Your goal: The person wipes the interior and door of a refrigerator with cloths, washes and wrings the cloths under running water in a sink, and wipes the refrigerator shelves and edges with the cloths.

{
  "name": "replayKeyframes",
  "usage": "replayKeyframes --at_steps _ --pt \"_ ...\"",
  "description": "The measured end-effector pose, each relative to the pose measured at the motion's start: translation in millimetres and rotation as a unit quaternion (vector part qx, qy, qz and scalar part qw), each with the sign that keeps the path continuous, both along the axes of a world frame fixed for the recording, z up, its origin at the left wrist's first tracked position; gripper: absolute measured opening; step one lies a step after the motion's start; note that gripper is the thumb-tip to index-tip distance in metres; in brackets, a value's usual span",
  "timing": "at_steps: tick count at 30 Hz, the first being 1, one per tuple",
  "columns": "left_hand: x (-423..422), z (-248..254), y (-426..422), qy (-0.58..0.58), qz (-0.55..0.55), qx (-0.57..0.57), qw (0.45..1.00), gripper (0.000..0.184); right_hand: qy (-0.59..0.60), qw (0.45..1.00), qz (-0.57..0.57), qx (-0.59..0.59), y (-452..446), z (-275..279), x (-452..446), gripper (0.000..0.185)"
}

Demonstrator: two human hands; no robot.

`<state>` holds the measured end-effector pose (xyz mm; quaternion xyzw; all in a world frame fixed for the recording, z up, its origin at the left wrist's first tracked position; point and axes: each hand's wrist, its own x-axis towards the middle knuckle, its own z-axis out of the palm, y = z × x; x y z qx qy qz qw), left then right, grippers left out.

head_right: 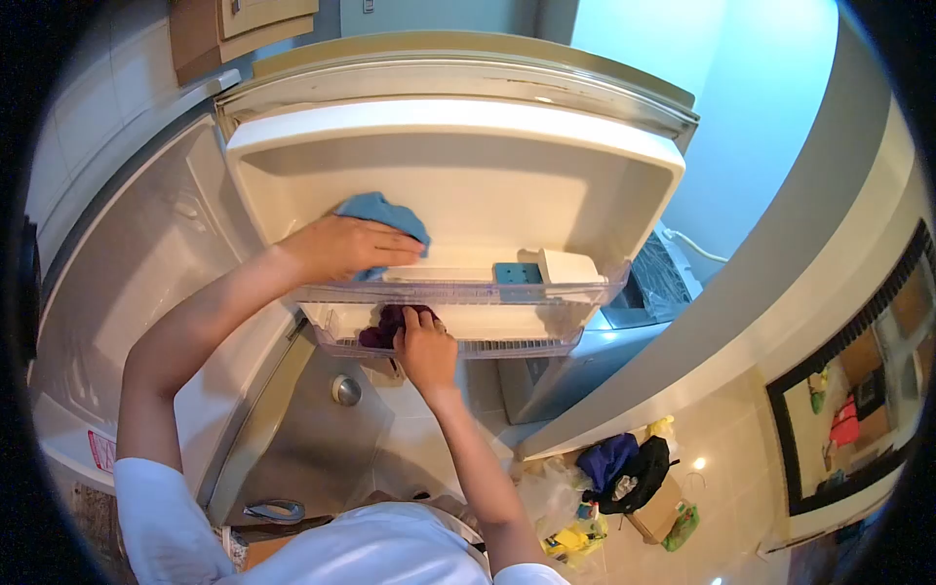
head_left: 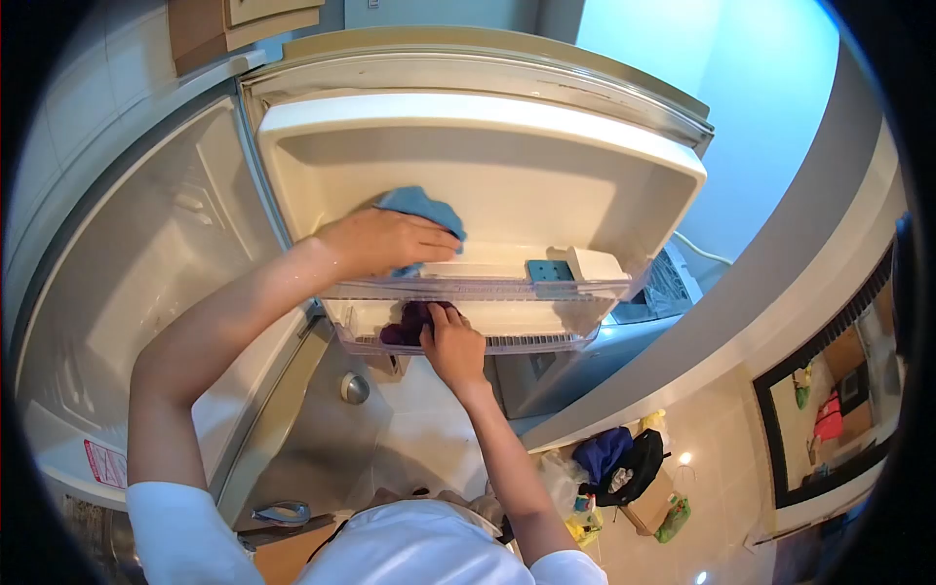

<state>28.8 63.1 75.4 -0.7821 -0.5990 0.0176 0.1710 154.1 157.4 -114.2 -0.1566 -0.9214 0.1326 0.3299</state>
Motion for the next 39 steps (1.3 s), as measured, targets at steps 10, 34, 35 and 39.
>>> replayKeyframes --at_steps 10,34,35,39 --pt "34 43 -42 0.165 0.361 -0.092 0.913 0.041 -0.010 1.000 0.010 -0.003 9 -5 -2 0.032" --pt "44 8 84 -0.064 0.026 -0.131 0.989 0.042 0.044 0.998 -0.011 0.032 0 0 -2 0.027" --pt "42 11 81 -0.065 0.027 -0.130 0.989 0.042 0.053 0.998 0.001 0.029 3 -2 -3 0.029" --pt "22 21 34 -0.070 0.116 -0.185 0.973 0.038 0.046 0.998 0.015 0.030 10 -5 0 0.034"
